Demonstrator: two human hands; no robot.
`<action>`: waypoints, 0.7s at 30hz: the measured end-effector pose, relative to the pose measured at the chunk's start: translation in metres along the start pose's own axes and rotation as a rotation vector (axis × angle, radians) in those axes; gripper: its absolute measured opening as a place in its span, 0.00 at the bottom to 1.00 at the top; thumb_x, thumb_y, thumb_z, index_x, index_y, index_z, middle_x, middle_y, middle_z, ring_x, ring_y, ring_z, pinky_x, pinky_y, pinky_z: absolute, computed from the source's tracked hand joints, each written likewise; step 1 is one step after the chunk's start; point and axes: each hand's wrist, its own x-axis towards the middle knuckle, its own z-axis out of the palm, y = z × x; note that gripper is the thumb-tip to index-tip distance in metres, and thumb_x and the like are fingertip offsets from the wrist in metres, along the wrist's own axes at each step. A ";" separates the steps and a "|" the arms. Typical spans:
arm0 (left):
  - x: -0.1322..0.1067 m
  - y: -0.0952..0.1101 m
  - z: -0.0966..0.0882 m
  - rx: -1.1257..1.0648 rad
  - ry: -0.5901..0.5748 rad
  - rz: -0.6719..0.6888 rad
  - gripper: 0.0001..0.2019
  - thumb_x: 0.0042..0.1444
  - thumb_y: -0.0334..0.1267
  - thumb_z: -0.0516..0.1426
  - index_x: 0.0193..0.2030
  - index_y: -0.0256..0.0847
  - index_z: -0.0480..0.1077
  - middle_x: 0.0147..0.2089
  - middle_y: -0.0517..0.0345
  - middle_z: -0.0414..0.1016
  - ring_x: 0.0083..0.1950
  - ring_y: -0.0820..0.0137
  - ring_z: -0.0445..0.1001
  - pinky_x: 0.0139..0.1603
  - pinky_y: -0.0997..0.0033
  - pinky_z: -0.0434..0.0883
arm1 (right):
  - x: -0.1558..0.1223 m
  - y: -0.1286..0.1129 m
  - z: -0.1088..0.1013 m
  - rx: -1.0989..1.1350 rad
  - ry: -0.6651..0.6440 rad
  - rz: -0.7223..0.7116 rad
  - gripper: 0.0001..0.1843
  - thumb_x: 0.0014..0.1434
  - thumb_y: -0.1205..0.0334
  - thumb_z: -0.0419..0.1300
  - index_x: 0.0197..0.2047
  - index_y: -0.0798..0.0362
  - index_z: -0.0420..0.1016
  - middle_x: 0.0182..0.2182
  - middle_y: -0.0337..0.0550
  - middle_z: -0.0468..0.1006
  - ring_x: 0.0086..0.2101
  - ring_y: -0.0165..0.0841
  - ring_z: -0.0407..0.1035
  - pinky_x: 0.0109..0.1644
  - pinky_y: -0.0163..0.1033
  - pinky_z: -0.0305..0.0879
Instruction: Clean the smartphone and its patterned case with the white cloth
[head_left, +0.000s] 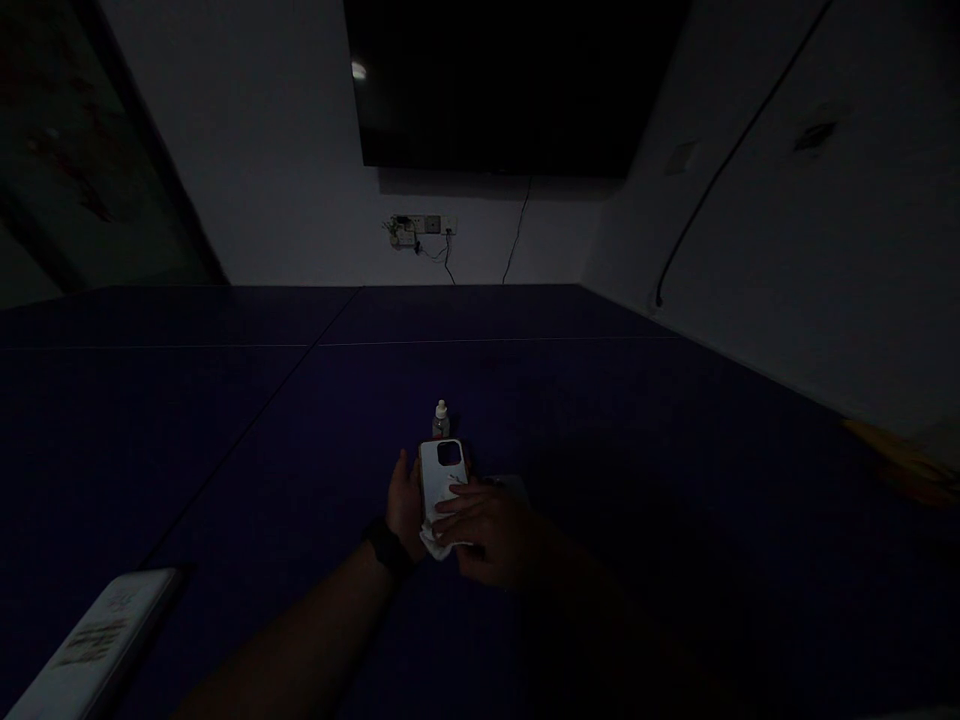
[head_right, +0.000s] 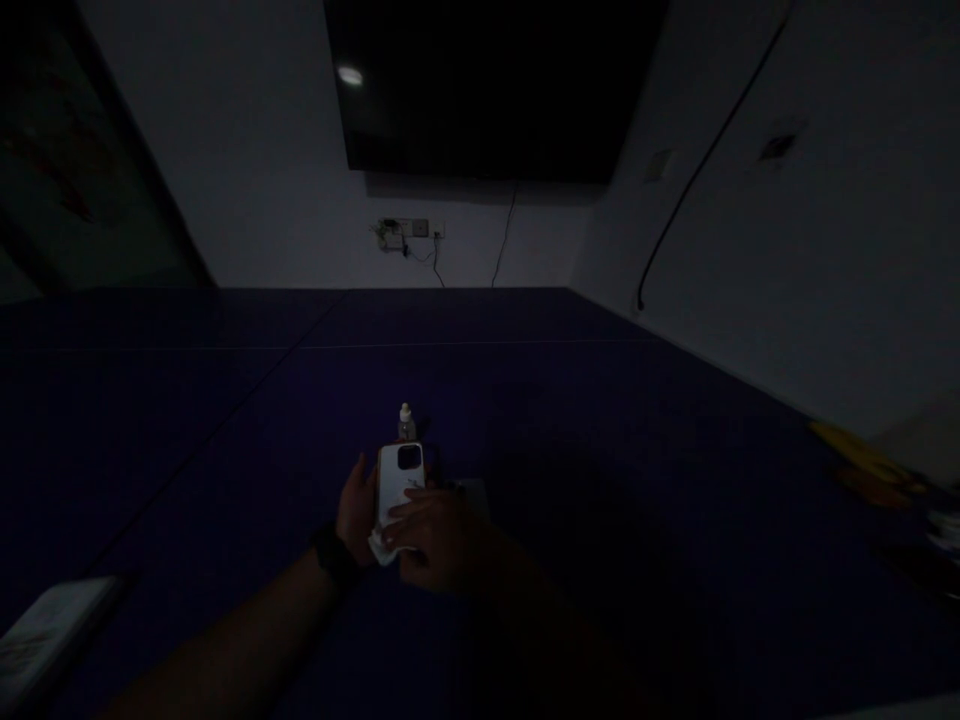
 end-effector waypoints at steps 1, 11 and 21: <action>0.000 0.000 -0.001 0.001 0.013 0.005 0.35 0.64 0.62 0.45 0.67 0.38 0.62 0.44 0.45 0.80 0.40 0.56 0.80 0.47 0.56 0.71 | -0.001 0.003 0.000 -0.022 0.034 0.018 0.14 0.58 0.69 0.59 0.45 0.50 0.81 0.48 0.40 0.84 0.54 0.36 0.74 0.68 0.46 0.59; -0.003 0.004 0.002 -0.028 -0.037 -0.024 0.34 0.65 0.62 0.42 0.62 0.37 0.68 0.45 0.45 0.80 0.42 0.58 0.79 0.50 0.59 0.70 | 0.006 -0.013 0.003 -0.169 0.114 -0.005 0.09 0.61 0.63 0.61 0.44 0.49 0.80 0.44 0.45 0.82 0.50 0.41 0.70 0.54 0.49 0.67; -0.001 0.005 0.003 -0.046 -0.059 -0.028 0.34 0.64 0.63 0.45 0.62 0.36 0.67 0.44 0.44 0.80 0.44 0.54 0.79 0.53 0.54 0.68 | 0.001 -0.014 -0.005 -0.059 -0.019 -0.077 0.13 0.66 0.66 0.56 0.51 0.56 0.77 0.50 0.47 0.81 0.55 0.35 0.70 0.62 0.43 0.66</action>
